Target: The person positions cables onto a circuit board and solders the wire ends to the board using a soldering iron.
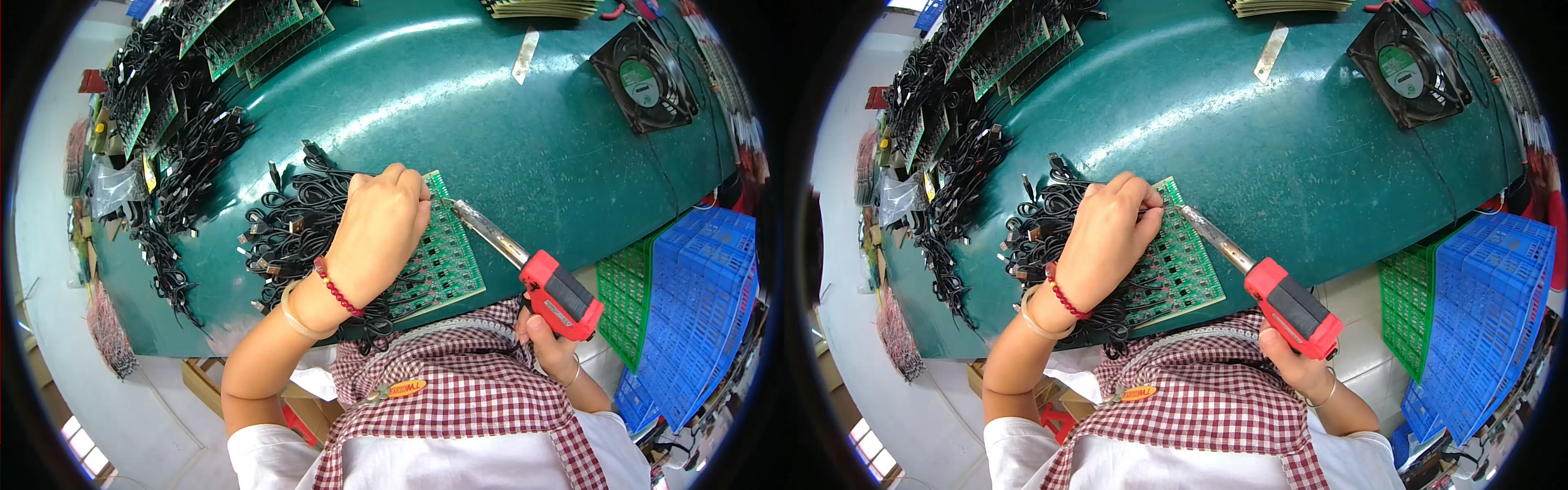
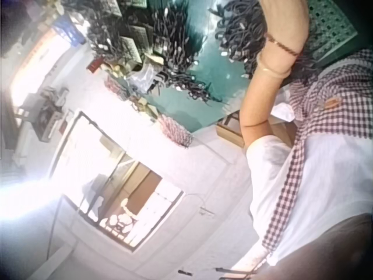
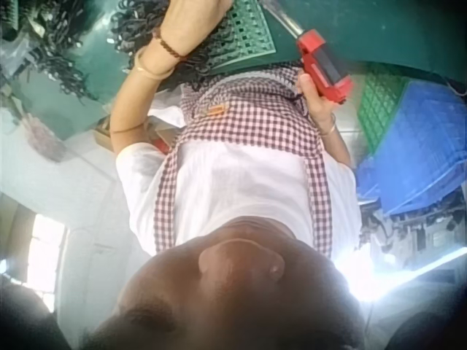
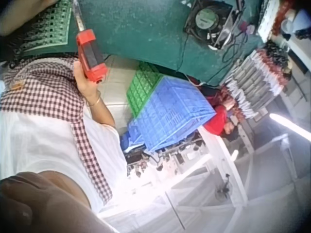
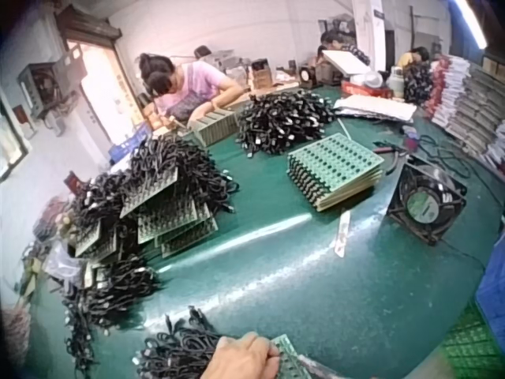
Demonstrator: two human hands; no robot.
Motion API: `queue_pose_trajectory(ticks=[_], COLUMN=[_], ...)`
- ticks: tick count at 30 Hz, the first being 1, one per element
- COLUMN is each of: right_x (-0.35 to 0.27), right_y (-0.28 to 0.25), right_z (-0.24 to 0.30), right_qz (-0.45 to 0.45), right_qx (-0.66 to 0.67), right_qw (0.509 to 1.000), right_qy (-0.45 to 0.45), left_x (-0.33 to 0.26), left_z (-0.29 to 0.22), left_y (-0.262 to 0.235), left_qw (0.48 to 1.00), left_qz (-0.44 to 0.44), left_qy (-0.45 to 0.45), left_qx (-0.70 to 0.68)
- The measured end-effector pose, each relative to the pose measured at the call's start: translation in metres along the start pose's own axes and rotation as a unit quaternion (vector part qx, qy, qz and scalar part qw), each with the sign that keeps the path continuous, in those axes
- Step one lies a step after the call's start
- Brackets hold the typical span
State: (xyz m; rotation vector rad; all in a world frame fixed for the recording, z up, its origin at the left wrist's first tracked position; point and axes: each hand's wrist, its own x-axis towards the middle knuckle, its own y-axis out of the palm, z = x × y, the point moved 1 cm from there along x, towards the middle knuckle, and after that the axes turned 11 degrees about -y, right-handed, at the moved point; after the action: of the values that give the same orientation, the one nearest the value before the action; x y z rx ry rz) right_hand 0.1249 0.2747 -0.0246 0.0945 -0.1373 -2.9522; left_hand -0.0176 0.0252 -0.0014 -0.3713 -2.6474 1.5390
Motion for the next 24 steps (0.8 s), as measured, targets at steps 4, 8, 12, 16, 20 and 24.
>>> queue_pose_trajectory(ticks=[4,8,12,16,20,24], right_x=[0.0,-0.006,-0.008,-0.01,-0.007,-0.007], right_y=[0.005,0.0,-0.003,0.003,0.002,0.002], right_z=[0.004,-0.003,-0.008,-0.002,0.0,-0.001], right_qz=[-0.029,-0.006,0.02,-0.011,0.007,0.0], right_qx=[0.037,0.013,-0.075,-0.009,-0.05,-0.071], right_qw=[0.998,0.999,0.997,0.999,0.998,0.997], right_qy=[0.035,0.042,0.022,0.037,-0.022,-0.026], left_x=[-0.002,-0.002,-0.002,-0.002,-0.001,0.001], left_z=[-0.001,-0.002,-0.004,-0.007,-0.008,-0.008], left_y=[0.002,0.002,0.003,0.003,0.003,0.002], left_qw=[1.0,1.0,0.999,0.997,0.996,0.996], left_qz=[-0.014,-0.018,-0.027,-0.029,-0.027,-0.02], left_qy=[-0.002,0.007,0.022,0.04,0.048,0.049], left_qx=[-0.005,0.0,0.026,0.067,0.07,0.078])
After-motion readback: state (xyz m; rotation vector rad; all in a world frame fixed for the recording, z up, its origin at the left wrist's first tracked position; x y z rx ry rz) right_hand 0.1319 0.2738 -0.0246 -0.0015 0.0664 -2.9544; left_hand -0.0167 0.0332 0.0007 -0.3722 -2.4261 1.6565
